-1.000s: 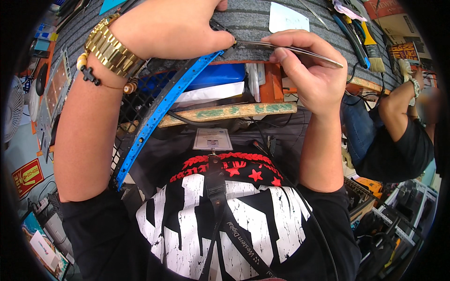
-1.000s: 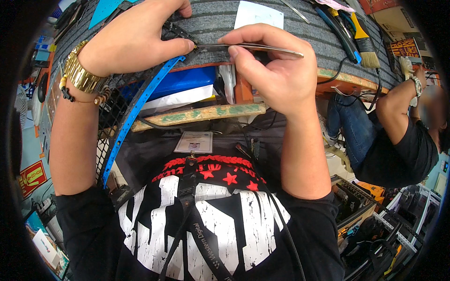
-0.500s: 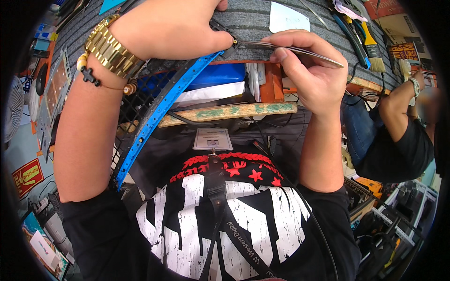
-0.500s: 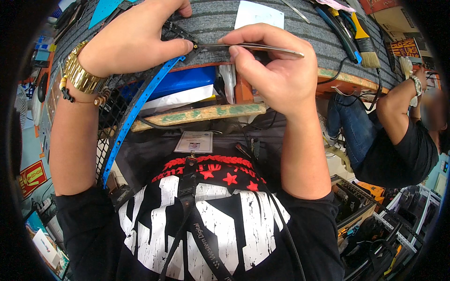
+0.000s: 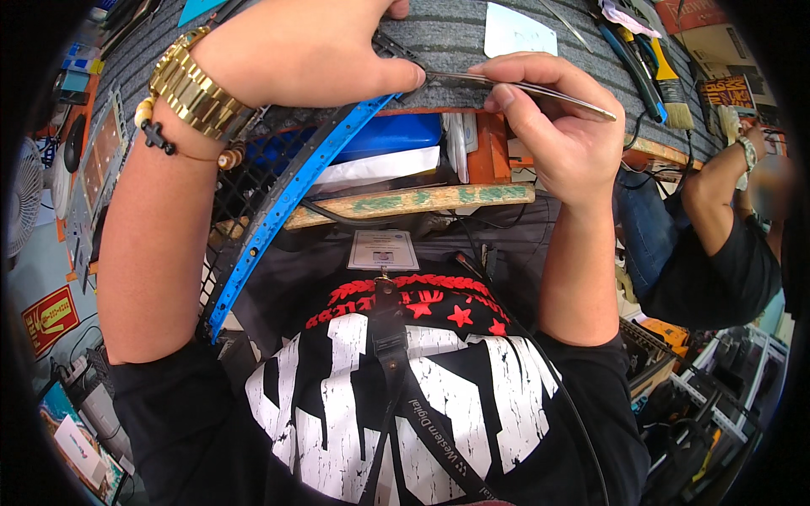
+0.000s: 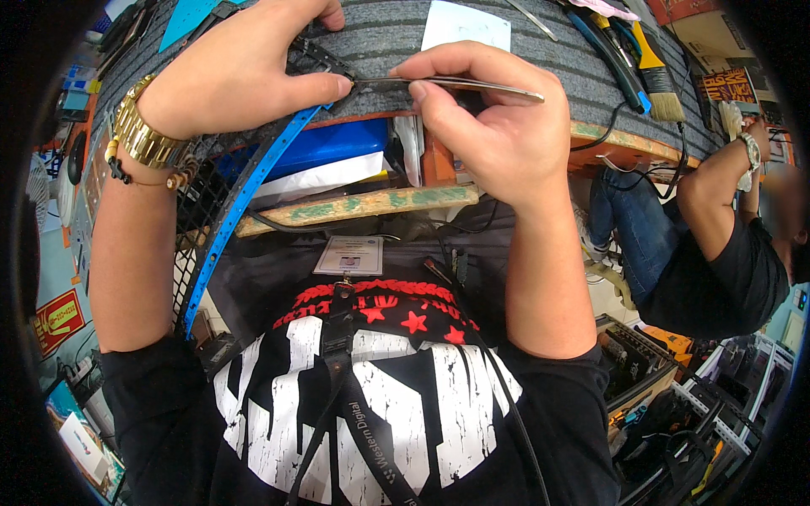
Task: The person is repairing a laptop component by using tweezers to handle a small wire and clean the edge of a plastic frame. The person then uses a cloth to wipe a small part before continuing to manipulate a small internal piece with tweezers.
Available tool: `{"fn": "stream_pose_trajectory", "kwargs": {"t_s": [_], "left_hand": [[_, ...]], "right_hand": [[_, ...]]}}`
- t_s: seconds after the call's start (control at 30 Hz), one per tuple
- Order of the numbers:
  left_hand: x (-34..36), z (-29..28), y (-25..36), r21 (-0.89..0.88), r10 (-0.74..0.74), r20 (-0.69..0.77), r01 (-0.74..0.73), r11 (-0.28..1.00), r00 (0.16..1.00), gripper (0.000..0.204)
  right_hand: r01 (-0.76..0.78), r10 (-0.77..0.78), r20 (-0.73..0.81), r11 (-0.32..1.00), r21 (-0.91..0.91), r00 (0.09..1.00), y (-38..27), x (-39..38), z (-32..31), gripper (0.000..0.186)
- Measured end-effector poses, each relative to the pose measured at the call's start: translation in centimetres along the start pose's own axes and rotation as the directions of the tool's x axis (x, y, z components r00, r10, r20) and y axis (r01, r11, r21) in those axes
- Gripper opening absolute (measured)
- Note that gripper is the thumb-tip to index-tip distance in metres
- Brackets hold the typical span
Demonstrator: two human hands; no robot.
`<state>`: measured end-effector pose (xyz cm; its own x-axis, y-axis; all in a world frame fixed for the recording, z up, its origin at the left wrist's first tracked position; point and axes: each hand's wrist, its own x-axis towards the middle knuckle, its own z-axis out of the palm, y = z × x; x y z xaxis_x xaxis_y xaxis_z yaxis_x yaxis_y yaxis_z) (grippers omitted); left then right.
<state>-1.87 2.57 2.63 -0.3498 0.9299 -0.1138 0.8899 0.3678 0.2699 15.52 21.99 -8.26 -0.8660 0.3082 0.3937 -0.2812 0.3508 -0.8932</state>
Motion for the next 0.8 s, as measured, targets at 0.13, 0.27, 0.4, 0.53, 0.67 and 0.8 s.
{"fn": "stream_pose_trajectory", "kwargs": {"t_s": [0.13, 0.27, 0.4, 0.53, 0.67, 0.8], "left_hand": [[0.12, -0.05, -0.52, 0.001, -0.021, 0.025, 0.021, 1.000, 0.999, 0.068], [-0.20, -0.47, 0.17, 0.003, -0.030, 0.027, 0.030, 1.000, 0.999, 0.065], [-0.13, -0.45, 0.09, -0.014, -0.016, 0.027, 0.017, 1.000, 1.000, 0.066], [-0.07, -0.08, -0.40, -0.006, -0.010, 0.012, 0.010, 1.000, 1.000, 0.067], [0.17, 0.23, -0.57, -0.018, 0.002, 0.002, -0.002, 1.000, 1.000, 0.069], [-0.07, 0.16, -0.28, -0.013, 0.007, -0.015, -0.007, 1.000, 1.000, 0.070]], "right_hand": [[-0.004, 0.004, 0.000, 1.000, -0.004, 1.000, -0.16, -0.02, 0.00, 0.016], [-0.015, 0.015, -0.022, 1.000, 0.004, 1.000, -0.18, -0.04, 0.11, 0.016], [-0.010, 0.011, -0.015, 1.000, 0.017, 1.000, -0.04, -0.11, -0.07, 0.016], [0.019, -0.019, -0.007, 1.000, 0.016, 1.000, -0.10, 0.01, 0.10, 0.016], [0.029, -0.029, 0.005, 1.000, -0.002, 1.000, 0.01, 0.01, -0.09, 0.016], [-0.003, 0.003, -0.003, 1.000, 0.021, 1.000, -0.02, -0.06, -0.07, 0.016]]}}
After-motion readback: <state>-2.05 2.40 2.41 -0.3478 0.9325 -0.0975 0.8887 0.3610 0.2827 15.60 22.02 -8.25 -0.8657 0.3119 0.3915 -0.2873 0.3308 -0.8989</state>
